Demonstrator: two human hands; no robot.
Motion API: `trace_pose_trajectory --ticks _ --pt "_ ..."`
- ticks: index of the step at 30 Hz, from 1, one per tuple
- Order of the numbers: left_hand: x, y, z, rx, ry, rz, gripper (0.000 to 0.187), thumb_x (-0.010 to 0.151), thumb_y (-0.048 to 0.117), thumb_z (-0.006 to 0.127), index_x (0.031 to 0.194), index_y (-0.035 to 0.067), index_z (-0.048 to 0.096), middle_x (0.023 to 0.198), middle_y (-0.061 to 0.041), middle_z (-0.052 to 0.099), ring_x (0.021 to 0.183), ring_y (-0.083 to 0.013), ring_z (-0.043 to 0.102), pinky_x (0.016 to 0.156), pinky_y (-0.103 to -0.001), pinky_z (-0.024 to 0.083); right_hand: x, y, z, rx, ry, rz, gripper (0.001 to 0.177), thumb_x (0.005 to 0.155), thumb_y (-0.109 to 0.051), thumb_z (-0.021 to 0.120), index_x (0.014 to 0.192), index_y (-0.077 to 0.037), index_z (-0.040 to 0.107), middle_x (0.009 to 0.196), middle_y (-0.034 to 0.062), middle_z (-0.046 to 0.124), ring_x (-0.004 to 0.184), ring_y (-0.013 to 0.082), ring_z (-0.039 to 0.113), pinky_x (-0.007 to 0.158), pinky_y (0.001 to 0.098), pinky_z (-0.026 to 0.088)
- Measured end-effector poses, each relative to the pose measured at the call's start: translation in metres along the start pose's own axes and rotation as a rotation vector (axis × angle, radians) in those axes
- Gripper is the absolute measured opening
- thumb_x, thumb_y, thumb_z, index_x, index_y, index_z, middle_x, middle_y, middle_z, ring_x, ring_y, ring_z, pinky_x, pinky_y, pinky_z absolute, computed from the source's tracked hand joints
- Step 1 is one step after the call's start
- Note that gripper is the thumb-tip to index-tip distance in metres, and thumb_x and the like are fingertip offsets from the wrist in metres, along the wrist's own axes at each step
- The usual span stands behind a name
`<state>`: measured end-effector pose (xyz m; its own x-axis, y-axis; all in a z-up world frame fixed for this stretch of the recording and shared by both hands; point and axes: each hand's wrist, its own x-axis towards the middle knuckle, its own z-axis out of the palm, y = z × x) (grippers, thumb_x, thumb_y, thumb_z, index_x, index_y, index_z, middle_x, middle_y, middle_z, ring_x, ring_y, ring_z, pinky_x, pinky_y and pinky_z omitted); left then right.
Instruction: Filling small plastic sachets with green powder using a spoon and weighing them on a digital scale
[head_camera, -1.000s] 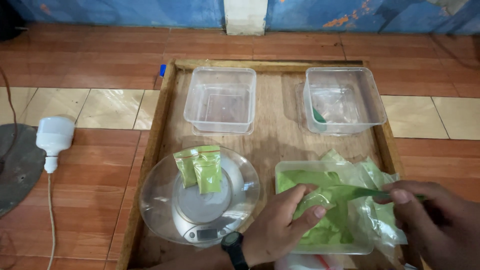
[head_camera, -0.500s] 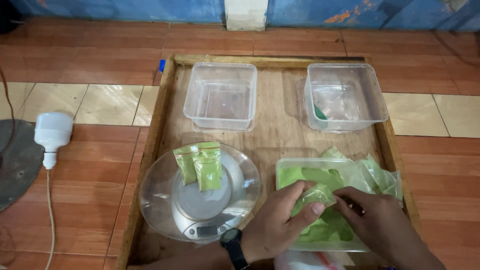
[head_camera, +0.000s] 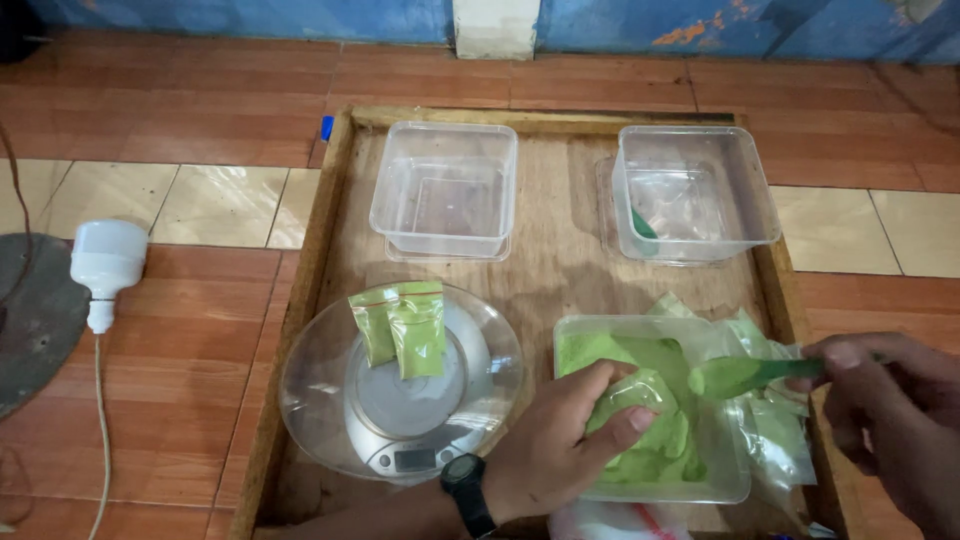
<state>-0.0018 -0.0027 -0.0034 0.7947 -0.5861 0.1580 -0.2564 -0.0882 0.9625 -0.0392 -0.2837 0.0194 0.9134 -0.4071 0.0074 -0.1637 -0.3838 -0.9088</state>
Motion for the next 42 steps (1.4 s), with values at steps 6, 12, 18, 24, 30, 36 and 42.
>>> trace_pose_trajectory --ticks 6,12,18,24,30,36,42 --pt "0.001 0.010 -0.002 -0.078 -0.040 -0.066 0.071 0.096 0.064 0.038 0.128 0.003 0.055 0.116 -0.007 0.067 0.104 -0.0205 0.065 0.087 -0.034 0.050 -0.042 -0.043 0.021 -0.118 0.004 -0.072 0.023 0.102 -0.009 0.061 0.096 0.005 0.078 0.045 0.0168 0.050 0.040 0.0208 0.039 0.036 0.0329 0.030" --pt "-0.001 0.003 -0.001 -0.074 -0.019 -0.025 0.065 0.099 0.060 0.038 0.125 0.003 0.055 0.115 -0.007 0.066 0.104 -0.0212 0.064 0.091 -0.035 0.048 -0.032 -0.023 0.011 -0.126 0.043 -0.156 0.025 0.113 -0.012 0.049 0.109 0.006 0.067 0.050 0.0157 0.044 0.042 0.0191 0.035 0.045 0.0314 0.025" --pt "0.002 0.006 -0.005 -0.082 -0.005 -0.082 0.065 0.098 0.057 0.040 0.129 0.002 0.055 0.120 -0.009 0.069 0.110 -0.0216 0.065 0.093 -0.035 0.048 -0.011 0.028 0.046 -0.788 -0.265 0.052 0.015 0.084 -0.041 0.074 0.096 -0.039 0.084 0.072 -0.0140 0.088 0.062 0.0050 0.079 0.064 0.0255 0.055" --pt "0.001 0.006 -0.003 -0.121 0.014 -0.072 0.054 0.101 0.048 0.044 0.126 0.003 0.057 0.114 -0.007 0.068 0.106 -0.0184 0.065 0.092 -0.033 0.049 -0.005 0.038 0.052 -0.716 -0.330 0.077 0.014 0.087 -0.037 0.072 0.093 -0.032 0.084 0.069 -0.0107 0.087 0.058 0.0066 0.072 0.066 0.0238 0.056" --pt "0.001 0.012 -0.007 -0.173 0.029 -0.125 0.046 0.100 0.045 0.046 0.125 0.008 0.058 0.115 -0.002 0.070 0.106 -0.0150 0.066 0.093 -0.031 0.050 -0.001 -0.022 0.029 -0.132 -0.199 0.384 0.026 0.100 -0.008 0.069 0.095 0.010 0.087 0.057 0.0246 0.064 0.045 0.0228 0.031 0.041 0.0340 0.021" --pt "0.003 0.011 -0.005 -0.123 -0.007 -0.151 0.057 0.097 0.054 0.043 0.123 0.006 0.057 0.104 -0.001 0.066 0.094 -0.0138 0.062 0.083 -0.033 0.048 0.002 0.001 0.007 0.139 0.028 0.104 0.026 0.112 -0.010 0.052 0.100 0.010 0.063 0.084 0.0230 0.065 0.046 0.0185 0.026 0.037 0.0307 0.013" --pt "0.003 0.009 -0.001 -0.134 -0.001 -0.128 0.060 0.098 0.056 0.042 0.127 0.006 0.057 0.119 -0.005 0.069 0.108 -0.0179 0.066 0.092 -0.033 0.049 -0.041 -0.034 0.020 -0.320 0.062 -0.160 0.020 0.101 -0.014 0.063 0.095 -0.007 0.081 0.053 0.0103 0.065 0.042 0.0166 0.050 0.040 0.0292 0.038"
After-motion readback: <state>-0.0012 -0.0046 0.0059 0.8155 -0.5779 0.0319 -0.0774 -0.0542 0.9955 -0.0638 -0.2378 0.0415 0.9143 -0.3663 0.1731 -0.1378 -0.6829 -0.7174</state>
